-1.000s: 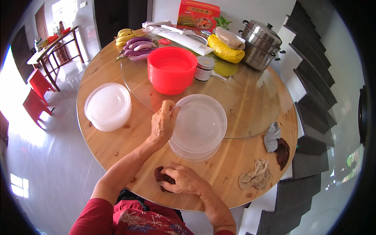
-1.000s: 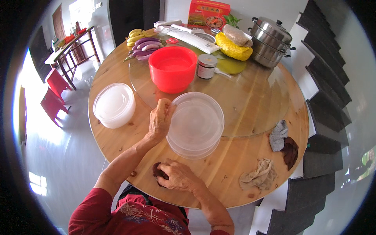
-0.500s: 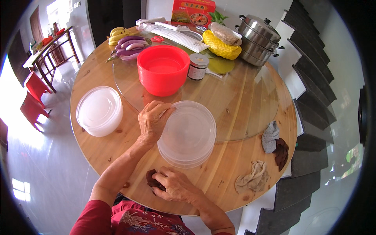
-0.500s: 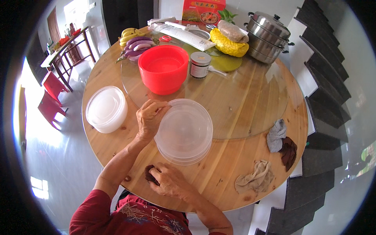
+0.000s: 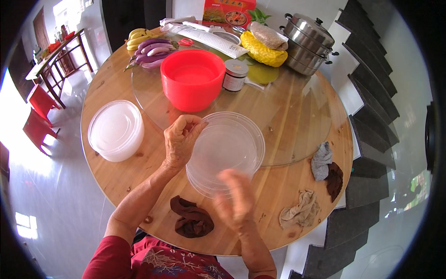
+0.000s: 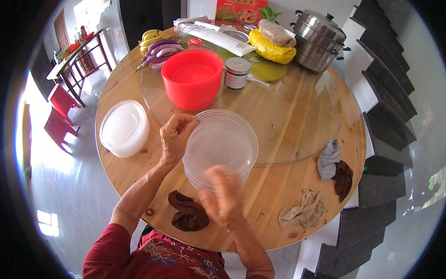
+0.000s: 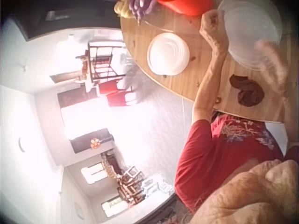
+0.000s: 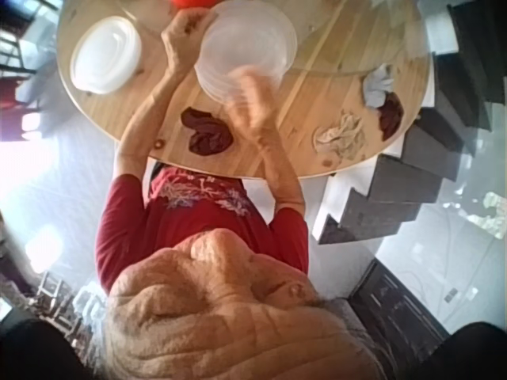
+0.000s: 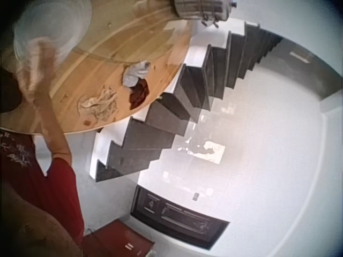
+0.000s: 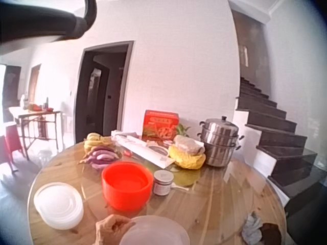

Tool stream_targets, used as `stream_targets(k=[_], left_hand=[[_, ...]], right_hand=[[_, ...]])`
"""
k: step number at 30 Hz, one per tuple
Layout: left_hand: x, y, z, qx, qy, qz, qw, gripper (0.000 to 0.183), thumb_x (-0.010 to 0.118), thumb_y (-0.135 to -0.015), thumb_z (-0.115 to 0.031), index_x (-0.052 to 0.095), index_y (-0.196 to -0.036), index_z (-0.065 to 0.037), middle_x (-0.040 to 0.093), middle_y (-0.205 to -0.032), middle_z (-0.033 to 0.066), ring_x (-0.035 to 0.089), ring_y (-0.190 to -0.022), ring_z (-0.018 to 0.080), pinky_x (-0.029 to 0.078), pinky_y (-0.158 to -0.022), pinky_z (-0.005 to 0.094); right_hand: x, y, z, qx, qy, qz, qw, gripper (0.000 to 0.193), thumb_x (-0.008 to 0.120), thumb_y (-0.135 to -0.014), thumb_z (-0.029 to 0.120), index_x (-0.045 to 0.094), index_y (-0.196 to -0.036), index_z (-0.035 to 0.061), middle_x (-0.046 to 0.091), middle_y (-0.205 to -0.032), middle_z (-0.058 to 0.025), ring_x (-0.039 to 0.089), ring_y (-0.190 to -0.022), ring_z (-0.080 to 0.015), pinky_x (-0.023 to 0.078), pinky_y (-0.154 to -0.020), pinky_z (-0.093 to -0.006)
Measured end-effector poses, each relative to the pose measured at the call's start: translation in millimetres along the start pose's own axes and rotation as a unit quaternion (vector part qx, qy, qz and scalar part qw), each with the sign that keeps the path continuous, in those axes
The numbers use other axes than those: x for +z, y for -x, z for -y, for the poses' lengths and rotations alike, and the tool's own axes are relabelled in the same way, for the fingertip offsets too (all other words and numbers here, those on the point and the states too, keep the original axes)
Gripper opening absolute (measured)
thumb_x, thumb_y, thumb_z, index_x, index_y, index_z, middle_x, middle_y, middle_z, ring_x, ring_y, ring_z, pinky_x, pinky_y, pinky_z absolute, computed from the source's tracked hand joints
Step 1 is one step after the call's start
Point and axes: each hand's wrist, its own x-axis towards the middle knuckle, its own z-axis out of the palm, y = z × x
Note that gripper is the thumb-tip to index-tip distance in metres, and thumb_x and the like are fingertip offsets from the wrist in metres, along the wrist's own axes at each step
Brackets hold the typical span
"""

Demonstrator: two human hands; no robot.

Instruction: The person wipes the inside and outside of several clear plastic lids and a red plastic bowl using a dark cloth. They handle the items one at a time, rotating them to clean different surfaces, and place them back on the wooden table after wiping.

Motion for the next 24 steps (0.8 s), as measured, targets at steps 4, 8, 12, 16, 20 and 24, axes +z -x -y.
stream_targets(k=[4, 8, 12, 16, 20, 24], left_hand=[[-1.0, -1.1, -6.7, -0.008, 0.052, -0.023, 0.998, 0.014, 0.075, -0.081, -0.009, 0.063, -0.086, -0.003, 0.06, -0.07, -0.0015, 0.049, -0.06, 0.0032, 0.041, -0.052, 0.0199], [-1.9, 3.4, -23.2, -0.067, 0.097, -0.007, 0.993, 0.014, 0.074, -0.083, -0.009, 0.063, -0.088, -0.003, 0.061, -0.073, -0.003, 0.049, -0.062, 0.0026, 0.041, -0.053, 0.0189], [-13.0, 8.4, -28.1, -0.116, 0.171, 0.05, 0.977, 0.019, 0.068, -0.088, -0.014, 0.061, -0.101, -0.002, 0.063, -0.08, 0.0003, 0.055, -0.066, 0.0059, 0.045, -0.056, 0.0193], [-46.2, 12.2, -41.0, -0.257, 0.258, 0.217, 0.906, 0.028, 0.058, -0.094, -0.018, 0.055, -0.115, 0.001, 0.065, -0.092, 0.0114, 0.066, -0.072, 0.0181, 0.054, -0.053, 0.0262], [-74.3, 23.5, -35.3, -0.287, 0.305, 0.167, 0.893, 0.029, 0.052, -0.097, -0.02, 0.053, -0.115, 0.002, 0.064, -0.102, 0.0175, 0.069, -0.076, 0.0256, 0.057, -0.049, 0.0317], [-91.2, 31.0, -33.6, -0.281, 0.341, 0.061, 0.895, 0.027, 0.052, -0.097, -0.021, 0.053, -0.114, 0.0, 0.063, -0.107, 0.0187, 0.069, -0.082, 0.0265, 0.058, -0.052, 0.0324]], right_hand=[[-18.0, -12.1, -20.3, 0.192, 0.033, -0.163, 0.967, 0.032, 0.067, -0.08, 0.005, 0.058, -0.111, 0.0017, 0.059, -0.101, -0.0097, 0.055, -0.087, -0.019, 0.046, -0.074, -0.0309], [-19.2, -2.8, -45.5, 0.27, -0.09, -0.149, 0.947, 0.018, 0.062, -0.086, 0.005, 0.06, -0.103, -0.0001, 0.058, -0.079, -0.0031, 0.051, -0.07, -0.0079, 0.042, -0.06, -0.0226], [-12.9, -4.4, -33.8, 0.237, -0.113, -0.182, 0.948, 0.012, 0.058, -0.09, 0.005, 0.06, -0.1, -0.0011, 0.055, -0.069, 0.0001, 0.049, -0.061, -0.0066, 0.04, -0.056, -0.0206], [-14.6, -3.5, -26.5, 0.267, -0.192, -0.112, 0.938, 0.014, 0.056, -0.091, 0.004, 0.06, -0.103, -0.0011, 0.057, -0.074, -0.0007, 0.05, -0.065, -0.0069, 0.041, -0.057, -0.0211], [-8.9, -12.4, -11.6, 0.295, -0.291, -0.145, 0.898, 0.022, 0.064, -0.087, 0.009, 0.06, -0.107, -0.0004, 0.059, -0.086, -0.0033, 0.052, -0.074, -0.0078, 0.042, -0.059, -0.0236], [-15.1, -3.6, 9.4, 0.08, -0.05, 0.112, 0.989, 0.041, 0.075, -0.074, 0.017, 0.061, -0.11, 0.0028, 0.057, -0.097, -0.0086, 0.056, -0.083, -0.0204, 0.045, -0.068, -0.0303]])
